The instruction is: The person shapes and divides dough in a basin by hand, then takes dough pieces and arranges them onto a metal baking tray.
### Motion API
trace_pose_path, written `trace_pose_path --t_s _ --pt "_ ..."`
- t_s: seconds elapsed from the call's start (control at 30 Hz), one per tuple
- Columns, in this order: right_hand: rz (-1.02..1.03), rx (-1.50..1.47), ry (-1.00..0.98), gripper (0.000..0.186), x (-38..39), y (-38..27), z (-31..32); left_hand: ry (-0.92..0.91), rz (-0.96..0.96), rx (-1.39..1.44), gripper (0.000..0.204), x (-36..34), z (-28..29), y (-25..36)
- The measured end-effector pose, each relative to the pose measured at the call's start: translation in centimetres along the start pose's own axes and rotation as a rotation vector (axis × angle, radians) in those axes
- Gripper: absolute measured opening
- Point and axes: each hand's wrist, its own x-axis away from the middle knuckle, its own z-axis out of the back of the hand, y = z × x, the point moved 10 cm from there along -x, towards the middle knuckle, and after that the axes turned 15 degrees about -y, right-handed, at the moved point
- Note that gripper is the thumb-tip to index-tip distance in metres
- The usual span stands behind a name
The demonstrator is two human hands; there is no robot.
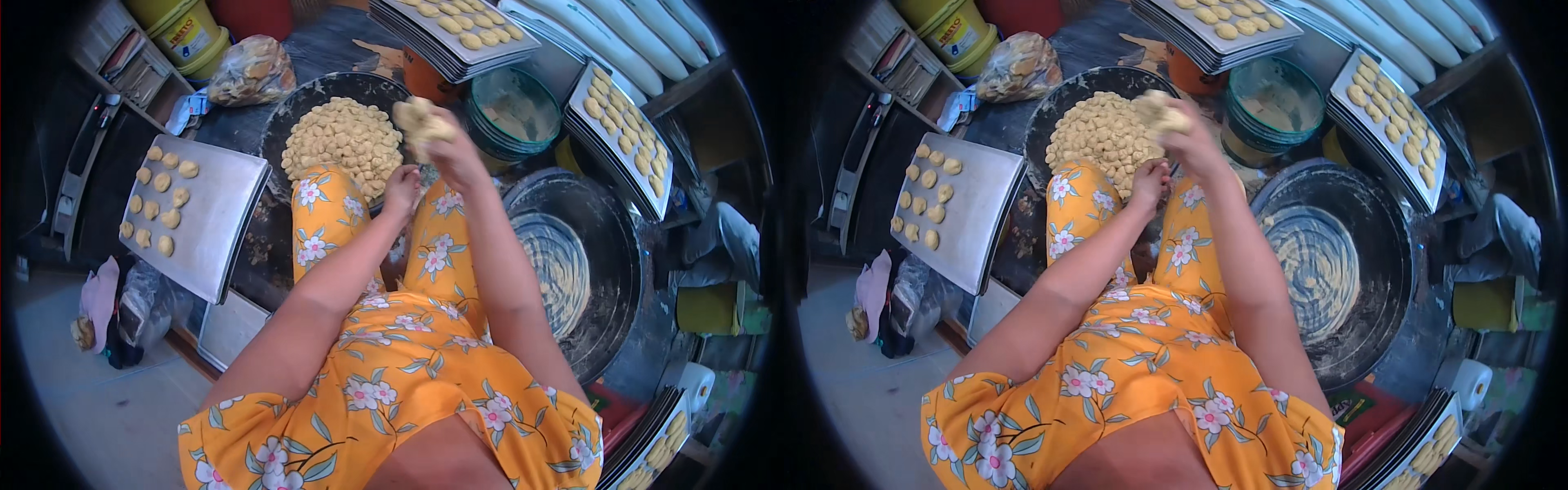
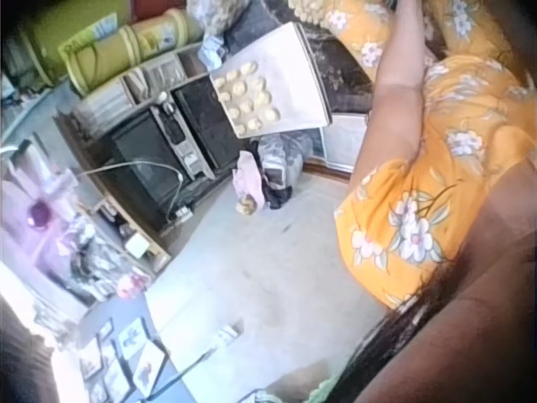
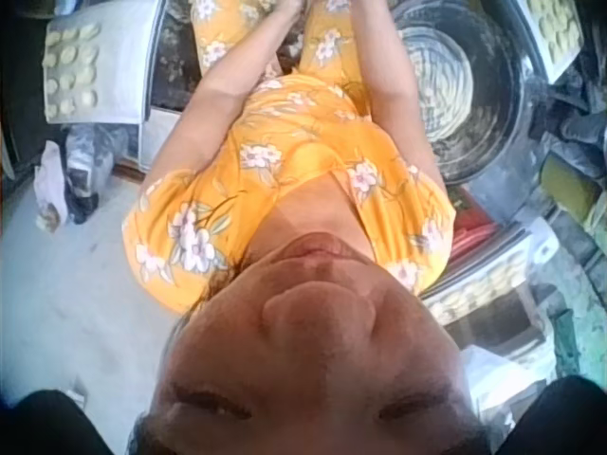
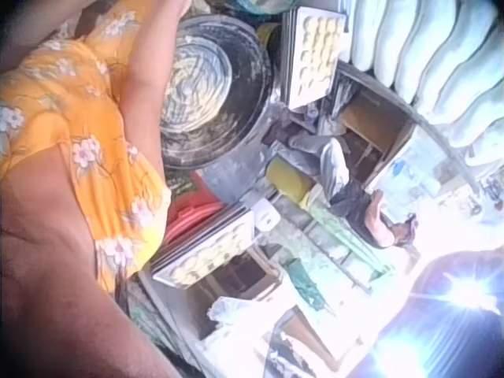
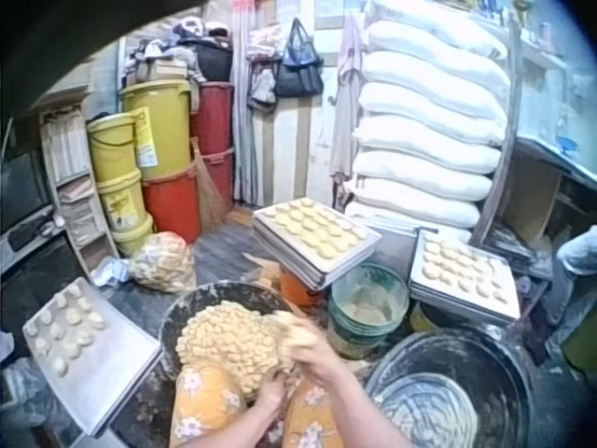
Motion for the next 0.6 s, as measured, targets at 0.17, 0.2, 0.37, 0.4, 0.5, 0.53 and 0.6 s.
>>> trace_pose_path --t_s 0.17,0.2,0.37,0.4,0.5,0.53,0.6 --pt "-0.144 0.493 0.077 0.033 -8.0 6.5 0.9 -0.007 0.042 0.051 0.010 -0.3 1.0 -0.4" --pt "-0.142 0.490 0.090 0.033 -8.2 6.6 0.7 0.017 0.040 0.057 0.010 -0.5 1.4 -0.1" --pt "-0.111 0.239 0.220 0.023 -4.4 5.0 4.1 0.078 0.072 -0.018 0.017 -1.4 1.6 1.4" --pt "-0.079 0.229 0.183 0.023 -2.7 4.1 4.8 0.043 0.042 -0.079 0.019 -1.5 1.1 2.6" --pt "0.030 0.245 0.373 0.025 6.9 0.7 11.4 -0.127 -0.012 -0.236 0.022 -1.5 -3.8 5.7" --pt "-0.001 0.278 0.496 0.026 11.5 0.5 14.8 -0.179 -0.068 -0.346 0.022 -1.3 -6.2 6.8" --pt "-0.041 0.323 0.744 0.025 22.9 2.2 21.9 -0.320 -0.190 -0.476 0.022 -1.8 -11.2 6.8"
